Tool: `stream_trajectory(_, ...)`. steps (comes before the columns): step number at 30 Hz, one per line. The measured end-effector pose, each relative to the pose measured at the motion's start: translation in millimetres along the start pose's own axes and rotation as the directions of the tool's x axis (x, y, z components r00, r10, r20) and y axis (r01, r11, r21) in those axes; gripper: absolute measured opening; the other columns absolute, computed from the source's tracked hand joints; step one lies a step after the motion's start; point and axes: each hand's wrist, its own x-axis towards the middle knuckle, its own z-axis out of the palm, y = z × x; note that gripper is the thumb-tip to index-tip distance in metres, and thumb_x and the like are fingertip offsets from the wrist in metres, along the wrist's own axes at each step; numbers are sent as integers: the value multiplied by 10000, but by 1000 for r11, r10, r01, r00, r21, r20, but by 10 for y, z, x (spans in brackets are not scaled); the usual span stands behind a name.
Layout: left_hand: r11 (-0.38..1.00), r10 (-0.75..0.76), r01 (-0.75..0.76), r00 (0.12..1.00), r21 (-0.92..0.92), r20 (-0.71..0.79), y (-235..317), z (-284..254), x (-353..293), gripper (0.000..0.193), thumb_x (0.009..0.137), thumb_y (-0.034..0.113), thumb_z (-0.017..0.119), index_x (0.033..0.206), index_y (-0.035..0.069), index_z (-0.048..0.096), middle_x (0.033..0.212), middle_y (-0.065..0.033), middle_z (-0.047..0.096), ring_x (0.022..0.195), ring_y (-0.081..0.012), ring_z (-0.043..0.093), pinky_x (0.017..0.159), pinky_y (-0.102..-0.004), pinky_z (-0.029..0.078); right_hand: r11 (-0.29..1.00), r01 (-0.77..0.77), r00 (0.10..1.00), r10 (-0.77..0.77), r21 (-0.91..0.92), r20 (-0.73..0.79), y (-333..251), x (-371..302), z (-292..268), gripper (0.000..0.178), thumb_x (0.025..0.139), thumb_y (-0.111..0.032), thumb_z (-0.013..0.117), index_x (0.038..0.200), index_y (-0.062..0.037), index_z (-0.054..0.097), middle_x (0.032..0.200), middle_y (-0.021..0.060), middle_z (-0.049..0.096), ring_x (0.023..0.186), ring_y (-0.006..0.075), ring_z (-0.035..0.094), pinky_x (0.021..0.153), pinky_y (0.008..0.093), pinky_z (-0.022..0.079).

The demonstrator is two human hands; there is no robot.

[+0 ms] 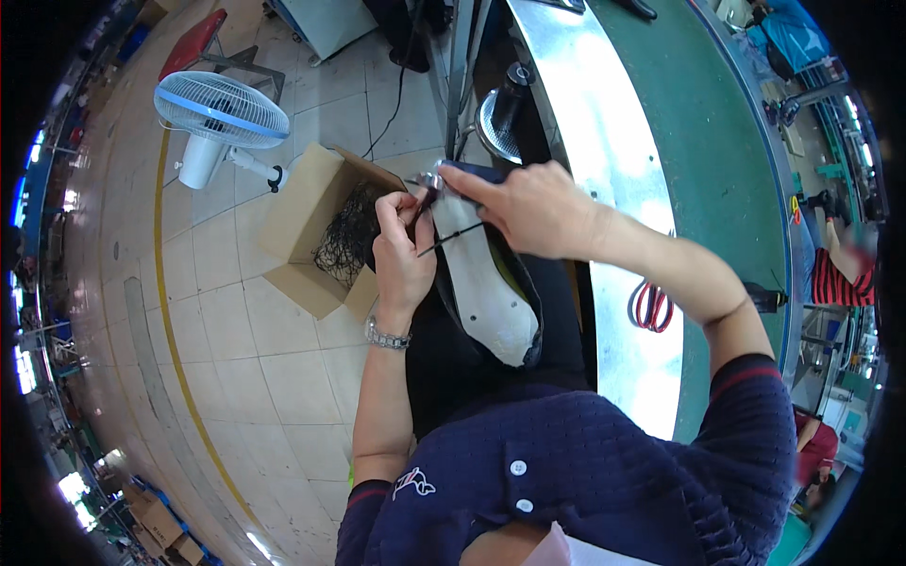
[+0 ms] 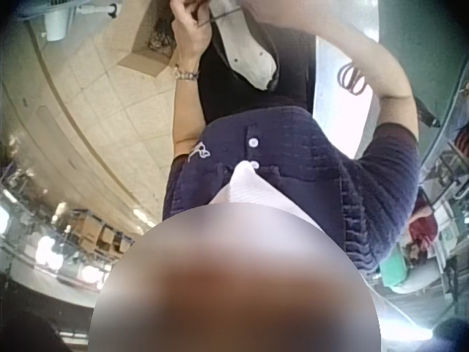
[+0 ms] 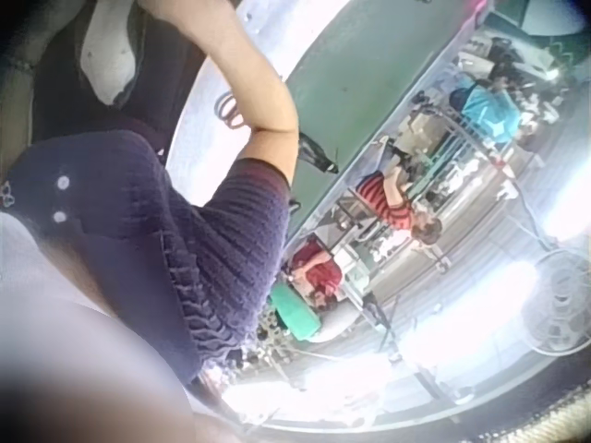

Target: Apply adhesive and use pliers to stretch and secure the shoe upper to the insole.

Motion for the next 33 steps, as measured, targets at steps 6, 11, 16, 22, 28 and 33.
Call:
stream_trajectory(6, 993, -113, 114, 993, -36, 39, 28, 13, 8, 208, 939, 56, 531, 1099, 29, 402, 1080, -214, 677, 829, -293, 684, 672, -340, 502, 913, 85, 808, 171, 399, -564, 27, -162, 85, 622, 937, -177, 538, 1489, -128, 254, 558, 144, 588, 504, 324, 620, 469, 419, 488)
stream_trajectory(11, 988, -124, 123, 992, -90, -8, -46, -23, 2, 206, 941, 55, 542, 1095, 23, 408, 1124, -192, 679, 817, -194, 675, 697, -297, 501, 993, -49, 996, 41, 111, 74, -28, -197, -49, 647, 935, -165, 534, 1505, -138, 229, 567, 139, 602, 516, 330, 626, 470, 425, 491)
stream_trajectory(16, 973, -230, 232, 971, -17, 62, 86, -24, 22, 252, 948, 82, 552, 1141, 8, 408, 1116, -194, 682, 787, -164, 630, 716, -274, 490, 929, 115, 839, 98, 352, -535, -21, -241, -49, 663, 928, -176, 546, 1509, -152, 226, 583, 148, 609, 524, 339, 624, 474, 426, 488)
stream_trajectory(22, 872, -309, 347, 937, -345, 160, -66, -52, -201, 542, 961, 237, 596, 1379, 18, 330, 1347, -143, 537, 1063, -157, 552, 935, -289, 444, 999, -40, 995, 39, 11, 94, 152, -179, -27, 693, 945, -165, 548, 1531, -221, 182, 796, 164, 685, 513, 288, 622, 461, 368, 494)
stream_trajectory(28, 149, -502, 820, 544, -553, 672, -44, -96, -675, 849, 917, 340, 666, 1525, 79, 133, 1466, -79, 373, 1302, -184, 409, 1064, -343, 357, 926, 225, 805, -2, 302, -593, 160, -384, -39, 676, 939, -211, 561, 1522, -245, 222, 577, 80, 609, 443, 273, 584, 418, 383, 459)
stream_trajectory(33, 78, -577, 861, 451, -503, 681, 48, 33, -527, 480, 827, 93, 727, 1258, 70, 515, 1148, -47, 625, 1028, -168, 606, 941, -340, 461, 981, 166, 973, -179, -100, -147, 150, 42, 219, 708, 943, -196, 547, 1538, -236, 167, 558, 103, 604, 455, 246, 598, 422, 359, 445)
